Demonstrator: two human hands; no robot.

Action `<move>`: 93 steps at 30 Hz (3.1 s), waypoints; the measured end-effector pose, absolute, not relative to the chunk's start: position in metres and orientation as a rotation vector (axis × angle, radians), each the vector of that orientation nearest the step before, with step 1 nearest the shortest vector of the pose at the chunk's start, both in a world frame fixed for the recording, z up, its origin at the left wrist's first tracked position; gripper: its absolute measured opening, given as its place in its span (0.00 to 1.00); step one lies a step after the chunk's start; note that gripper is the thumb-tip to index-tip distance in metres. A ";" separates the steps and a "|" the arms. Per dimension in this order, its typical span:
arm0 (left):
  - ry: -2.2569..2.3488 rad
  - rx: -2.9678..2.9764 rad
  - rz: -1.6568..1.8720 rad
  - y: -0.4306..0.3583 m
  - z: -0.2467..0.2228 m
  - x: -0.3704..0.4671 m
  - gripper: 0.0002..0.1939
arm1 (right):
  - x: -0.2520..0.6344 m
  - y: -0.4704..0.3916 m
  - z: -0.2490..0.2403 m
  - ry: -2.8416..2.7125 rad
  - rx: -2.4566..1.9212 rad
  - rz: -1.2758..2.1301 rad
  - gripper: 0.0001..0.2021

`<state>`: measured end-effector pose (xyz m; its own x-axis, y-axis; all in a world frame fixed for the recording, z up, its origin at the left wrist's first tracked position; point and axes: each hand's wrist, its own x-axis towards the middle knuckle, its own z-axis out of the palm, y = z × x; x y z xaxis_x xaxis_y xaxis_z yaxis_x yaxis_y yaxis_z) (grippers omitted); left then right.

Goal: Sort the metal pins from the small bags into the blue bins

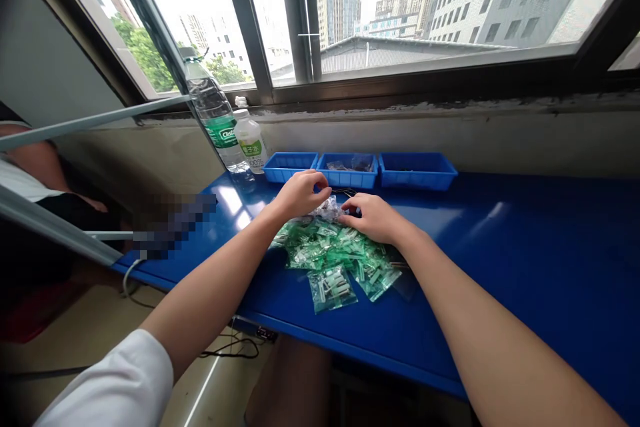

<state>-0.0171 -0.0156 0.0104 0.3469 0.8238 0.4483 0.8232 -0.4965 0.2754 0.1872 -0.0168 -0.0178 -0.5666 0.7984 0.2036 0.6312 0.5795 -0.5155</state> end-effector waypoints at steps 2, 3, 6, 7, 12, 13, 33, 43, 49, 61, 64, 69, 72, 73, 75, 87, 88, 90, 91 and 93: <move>1.573 2.586 0.836 -0.016 0.011 -0.016 0.09 | 0.188 -0.015 -0.020 -2.385 -1.141 0.550 0.16; 1.575 2.588 0.826 -0.017 0.011 -0.016 0.10 | 0.188 -0.014 -0.021 -2.375 -1.136 0.555 0.16; 1.585 2.588 0.828 -0.017 0.011 -0.015 0.10 | 0.188 -0.013 -0.022 -2.351 -1.139 0.574 0.14; 1.582 2.589 0.836 -0.017 0.011 -0.015 0.10 | 0.188 -0.014 -0.022 -2.346 -1.143 0.576 0.14; 1.513 2.605 0.857 -0.014 0.011 -0.018 0.11 | 0.188 -0.018 -0.016 -2.322 -1.165 0.607 0.12; 1.498 2.609 0.856 -0.013 0.011 -0.018 0.11 | 0.189 -0.019 -0.016 -2.307 -1.175 0.618 0.12; 1.534 2.591 0.279 -0.006 0.004 -0.026 0.28 | 0.194 -0.018 -0.013 -2.332 -1.267 0.495 0.11; 1.478 2.408 0.635 -0.003 0.007 -0.025 0.15 | 0.195 -0.016 -0.016 -2.334 -1.264 0.486 0.12; 1.322 2.247 0.916 -0.005 0.008 -0.023 0.09 | 0.194 -0.019 -0.014 -2.293 -1.255 0.520 0.11; 1.070 1.986 1.196 -0.018 0.008 -0.001 0.14 | 0.188 -0.034 0.000 -1.999 -0.885 0.882 0.09; 1.039 1.984 1.145 -0.018 0.008 -0.001 0.12 | 0.190 -0.031 -0.002 -1.948 -0.879 0.935 0.11; 1.086 2.029 1.047 -0.017 0.006 -0.001 0.10 | 0.191 -0.027 -0.005 -1.788 -0.840 1.086 0.13; 1.138 2.030 1.023 -0.016 0.007 -0.003 0.12 | 0.190 -0.026 -0.005 -1.734 -0.870 1.117 0.11; 1.175 2.040 1.042 -0.016 0.008 -0.004 0.13 | 0.190 -0.026 -0.005 -1.712 -0.885 1.104 0.10; 1.295 2.102 1.110 -0.013 0.009 -0.008 0.13 | 0.190 -0.024 -0.005 -1.658 -0.916 1.062 0.09; 1.017 2.045 0.838 -0.015 0.012 -0.012 0.13 | 0.199 -0.020 -0.005 -1.524 -0.895 1.138 0.12; 0.976 2.026 0.788 -0.017 0.013 -0.010 0.13 | 0.198 -0.020 -0.005 -1.529 -0.879 1.162 0.13; 0.971 1.985 0.729 -0.019 0.014 -0.007 0.14 | 0.197 -0.021 -0.005 -1.539 -0.846 1.220 0.13; 0.993 1.966 0.741 -0.019 0.014 -0.006 0.14 | 0.197 -0.020 -0.005 -1.534 -0.836 1.243 0.14; 1.050 1.942 0.900 -0.018 0.013 -0.005 0.15 | 0.198 -0.018 -0.006 -1.485 -0.845 1.251 0.17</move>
